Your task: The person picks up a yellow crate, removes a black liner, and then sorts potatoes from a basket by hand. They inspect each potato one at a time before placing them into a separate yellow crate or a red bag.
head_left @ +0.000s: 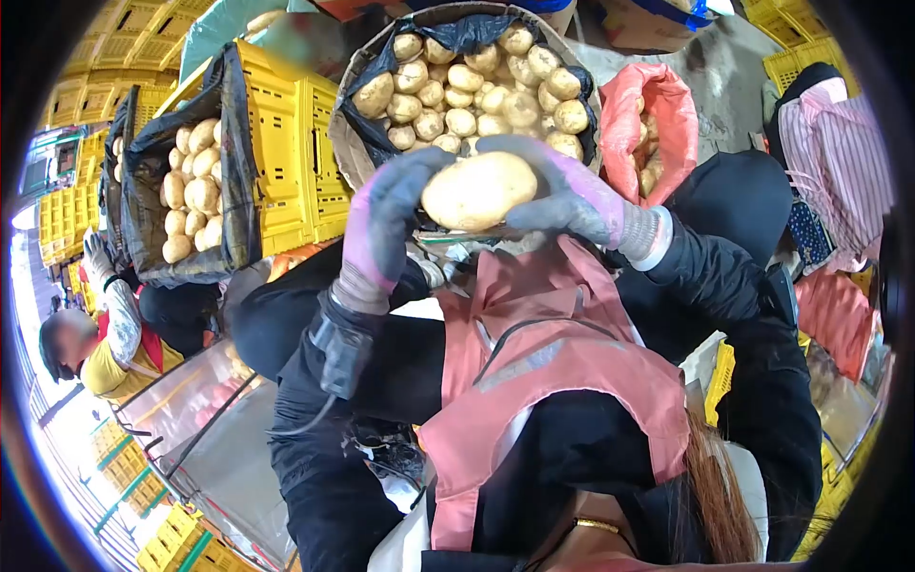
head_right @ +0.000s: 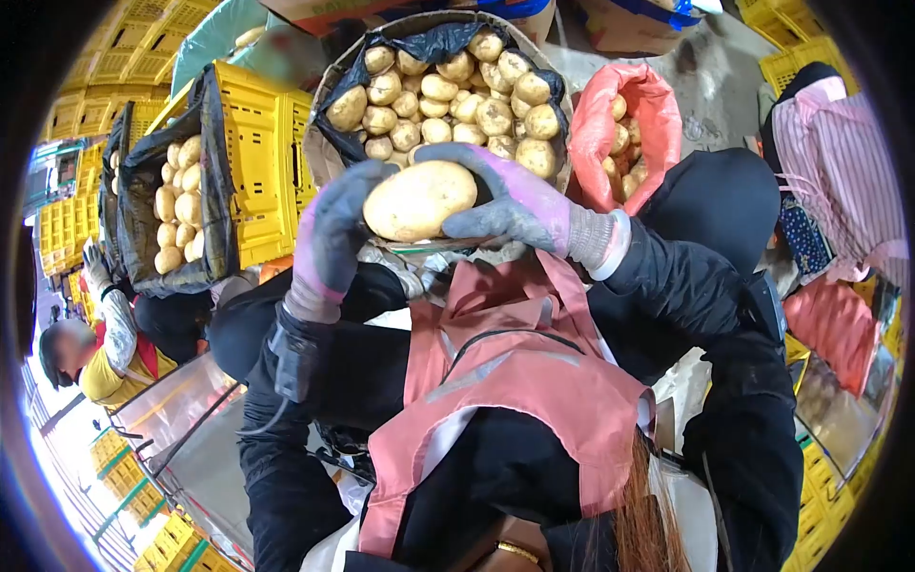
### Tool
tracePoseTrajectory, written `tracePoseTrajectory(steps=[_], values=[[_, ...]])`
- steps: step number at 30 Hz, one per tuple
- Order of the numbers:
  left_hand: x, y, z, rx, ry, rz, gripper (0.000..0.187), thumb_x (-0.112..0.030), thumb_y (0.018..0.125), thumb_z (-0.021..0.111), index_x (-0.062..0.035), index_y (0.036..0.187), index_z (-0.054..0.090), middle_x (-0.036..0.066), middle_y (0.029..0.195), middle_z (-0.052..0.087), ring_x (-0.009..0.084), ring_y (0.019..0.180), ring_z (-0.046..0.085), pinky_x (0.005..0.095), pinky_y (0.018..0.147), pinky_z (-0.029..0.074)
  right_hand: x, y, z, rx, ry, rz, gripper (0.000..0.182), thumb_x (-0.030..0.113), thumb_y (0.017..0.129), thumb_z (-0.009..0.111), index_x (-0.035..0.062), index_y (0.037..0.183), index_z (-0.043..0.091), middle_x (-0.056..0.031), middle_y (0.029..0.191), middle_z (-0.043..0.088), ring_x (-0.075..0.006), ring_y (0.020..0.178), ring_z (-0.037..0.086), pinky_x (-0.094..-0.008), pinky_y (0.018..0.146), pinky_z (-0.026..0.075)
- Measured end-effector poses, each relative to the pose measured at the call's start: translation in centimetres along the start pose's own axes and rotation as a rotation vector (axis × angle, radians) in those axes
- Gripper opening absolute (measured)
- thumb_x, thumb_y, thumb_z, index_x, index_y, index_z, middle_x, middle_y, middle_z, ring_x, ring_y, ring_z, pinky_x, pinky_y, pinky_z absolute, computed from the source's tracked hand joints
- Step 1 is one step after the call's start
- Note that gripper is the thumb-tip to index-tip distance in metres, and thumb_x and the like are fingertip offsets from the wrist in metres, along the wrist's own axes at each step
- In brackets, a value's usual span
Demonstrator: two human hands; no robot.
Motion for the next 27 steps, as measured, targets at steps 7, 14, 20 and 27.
tracePoseTrajectory(steps=[7,14,20,27], values=[[0.8,0.2,2.7,-0.032,0.205,0.069,0.088,-0.013,0.079,0.078,-0.0018,0.148,0.024,0.014,0.141,0.040,0.0223,0.123,0.049,0.0343,0.098,0.047,-0.4,0.6,-0.6,-0.092,0.231,0.137,0.075,0.025,0.089,0.064,0.0061,0.148,0.024,-0.0148,0.129,0.053,-0.0212,0.103,0.063,-0.0331,0.088,0.053],[1.0,0.7,1.8,0.030,0.289,0.065,0.084,-0.013,0.076,0.081,-0.0008,0.143,0.032,0.015,0.134,0.049,0.0216,0.122,0.050,0.0334,0.101,0.045,-1.6,0.6,-1.0,-0.001,0.283,0.192,0.071,0.023,0.091,0.063,0.0029,0.148,0.025,-0.0116,0.130,0.052,-0.0189,0.108,0.060,-0.0318,0.088,0.051],[-0.2,0.2,1.8,0.060,0.023,-0.062,0.072,-0.015,0.081,0.075,-0.0023,0.140,0.036,0.013,0.131,0.052,0.0223,0.117,0.054,0.0362,0.099,0.047,-1.0,-0.3,-0.7,0.070,0.312,0.166,0.067,0.025,0.095,0.059,0.0015,0.148,0.026,-0.0094,0.141,0.044,-0.0179,0.127,0.045,-0.0306,0.105,0.039],[-5.7,-3.9,-6.0,-0.293,-0.622,0.395,0.042,-0.034,0.090,0.064,-0.0085,0.122,0.054,0.005,0.104,0.064,0.0164,0.082,0.061,0.0303,0.068,0.049,-3.0,0.4,-2.1,-0.027,-0.077,0.090,0.058,0.033,0.095,0.054,0.0020,0.141,0.038,-0.0080,0.124,0.057,-0.0163,0.098,0.062,-0.0287,0.087,0.048]])
Point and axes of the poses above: each hand's wrist, its own y-axis towards the middle knuckle, its own z-axis out of the palm, x = y × z, the point moved 1 cm from there along y, towards the middle knuckle
